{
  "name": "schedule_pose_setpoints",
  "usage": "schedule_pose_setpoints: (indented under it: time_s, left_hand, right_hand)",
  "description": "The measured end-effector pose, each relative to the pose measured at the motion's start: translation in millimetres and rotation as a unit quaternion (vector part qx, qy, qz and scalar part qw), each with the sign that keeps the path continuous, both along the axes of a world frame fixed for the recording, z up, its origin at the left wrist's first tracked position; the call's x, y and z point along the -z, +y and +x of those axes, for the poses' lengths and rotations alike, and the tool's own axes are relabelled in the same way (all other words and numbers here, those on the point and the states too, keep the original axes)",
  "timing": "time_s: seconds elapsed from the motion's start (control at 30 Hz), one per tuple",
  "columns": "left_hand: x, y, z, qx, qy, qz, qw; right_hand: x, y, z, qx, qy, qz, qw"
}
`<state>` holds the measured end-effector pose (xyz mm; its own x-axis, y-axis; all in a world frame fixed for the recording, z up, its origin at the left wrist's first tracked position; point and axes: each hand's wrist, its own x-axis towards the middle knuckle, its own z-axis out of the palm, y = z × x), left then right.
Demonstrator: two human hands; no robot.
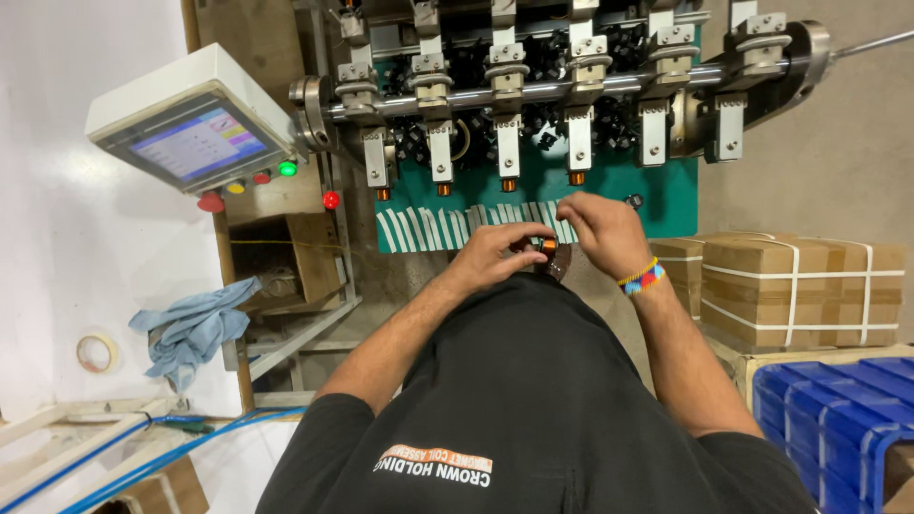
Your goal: The person repeatedly picks small black components and white strips from a green tray, places them into slots on a multi-station machine, and uses a red-handled lever to advance the mechanism. The person also uses a white stick to adjust items within the machine slots.
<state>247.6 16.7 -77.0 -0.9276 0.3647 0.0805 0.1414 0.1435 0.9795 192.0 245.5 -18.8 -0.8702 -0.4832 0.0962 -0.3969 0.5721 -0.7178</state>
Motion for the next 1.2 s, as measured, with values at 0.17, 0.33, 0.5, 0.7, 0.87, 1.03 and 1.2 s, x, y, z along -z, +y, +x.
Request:
schedule_pose_setpoints:
  time_s: [0.17, 0.33, 0.5, 0.7, 0.87, 1.03, 1.2]
  left_hand:
    - [9, 15, -5, -0.103, -0.102, 0.22, 0.965]
    - [34, 40, -6, -0.124, -0.181, 0.372, 0.902]
    - [48, 70, -7, -0.151, -0.238, 0.406, 0.869]
    - [51, 68, -7, -0.259, -0.224, 0.347, 0.873]
    - [42, 64, 20, -0.283, -0.145, 0.126, 0.94]
    - [29, 92, 33, -0.284, -0.169, 0.055, 0.942]
    - [21, 106, 32, -0.293, -0.127, -0.012, 0.947]
  right_hand:
    - [33, 4, 21, 0.057, -0.372, -0.196, 0.905]
    - [52, -11, 54, 0.021, -0.425, -0.188, 0.885]
    - [69, -6, 45, -0.011, -0.413, -0.15, 0.898]
    - [140, 55, 4, -0.021, -0.351, -0.005, 0.936]
    - [187, 83, -28, 0.074, -0.168, 0.147, 0.972]
    - [188, 59, -64, 0.044, -0.124, 0.106, 0.986]
    - [164, 52, -62, 0.03, -0.16, 0.122, 0.979]
